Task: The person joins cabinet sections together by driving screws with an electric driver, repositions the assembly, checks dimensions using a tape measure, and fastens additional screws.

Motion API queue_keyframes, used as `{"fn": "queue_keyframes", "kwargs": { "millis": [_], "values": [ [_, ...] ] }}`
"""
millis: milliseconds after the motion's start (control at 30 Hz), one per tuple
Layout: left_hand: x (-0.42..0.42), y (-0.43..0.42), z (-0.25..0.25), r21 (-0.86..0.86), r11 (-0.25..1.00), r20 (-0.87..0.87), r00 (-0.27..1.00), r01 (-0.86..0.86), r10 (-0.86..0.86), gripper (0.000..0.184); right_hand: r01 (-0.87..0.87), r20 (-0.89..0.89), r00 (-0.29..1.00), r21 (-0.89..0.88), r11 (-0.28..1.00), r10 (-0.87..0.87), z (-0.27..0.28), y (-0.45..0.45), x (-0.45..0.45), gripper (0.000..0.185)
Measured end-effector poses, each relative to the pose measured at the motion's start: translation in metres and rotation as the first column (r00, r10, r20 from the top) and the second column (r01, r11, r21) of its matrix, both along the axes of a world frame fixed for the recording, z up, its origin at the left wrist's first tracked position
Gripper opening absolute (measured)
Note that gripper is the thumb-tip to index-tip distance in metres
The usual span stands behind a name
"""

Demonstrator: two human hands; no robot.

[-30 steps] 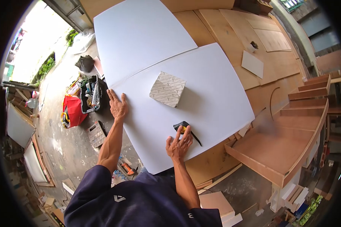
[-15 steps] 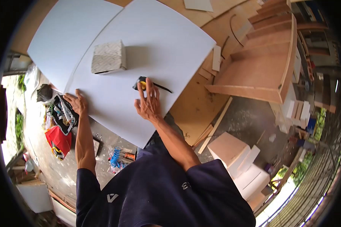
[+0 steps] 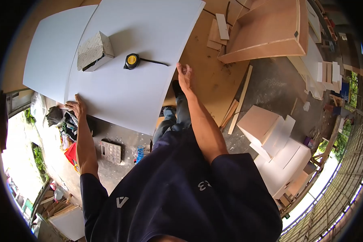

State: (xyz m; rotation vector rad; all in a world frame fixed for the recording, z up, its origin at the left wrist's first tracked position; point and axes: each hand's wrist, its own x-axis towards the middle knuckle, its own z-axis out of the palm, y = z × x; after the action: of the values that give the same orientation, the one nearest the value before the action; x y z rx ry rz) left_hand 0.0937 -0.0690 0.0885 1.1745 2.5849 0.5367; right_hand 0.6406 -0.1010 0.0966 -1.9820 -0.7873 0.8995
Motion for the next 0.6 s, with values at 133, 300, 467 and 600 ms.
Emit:
{"fn": "queue_keyframes", "kwargs": {
  "millis": [133,300,467,600],
  "values": [
    [0.016,-0.024,0.008,0.008,0.994,0.016,0.994,0.105,-0.105,0.109,-0.280,0.271,0.925,0.007,0.960,0.267,0.013,-0.018,-0.017,0.052],
    [0.054,-0.057,0.014,0.141,0.985,0.089,0.990,0.096,-0.110,0.106,-0.495,0.134,0.863,0.023,0.869,0.488,0.015,-0.065,-0.027,0.049],
    [0.062,-0.099,-0.031,-0.031,0.979,-0.002,0.979,0.203,-0.203,0.063,-0.642,-0.131,0.760,-0.001,0.766,0.637,0.041,-0.102,-0.051,0.049],
    [0.125,-0.121,-0.003,0.122,0.986,0.323,0.944,-0.116,0.071,0.081,-0.773,-0.205,0.628,-0.050,0.633,0.751,0.042,-0.118,-0.059,0.053]
  ]
}}
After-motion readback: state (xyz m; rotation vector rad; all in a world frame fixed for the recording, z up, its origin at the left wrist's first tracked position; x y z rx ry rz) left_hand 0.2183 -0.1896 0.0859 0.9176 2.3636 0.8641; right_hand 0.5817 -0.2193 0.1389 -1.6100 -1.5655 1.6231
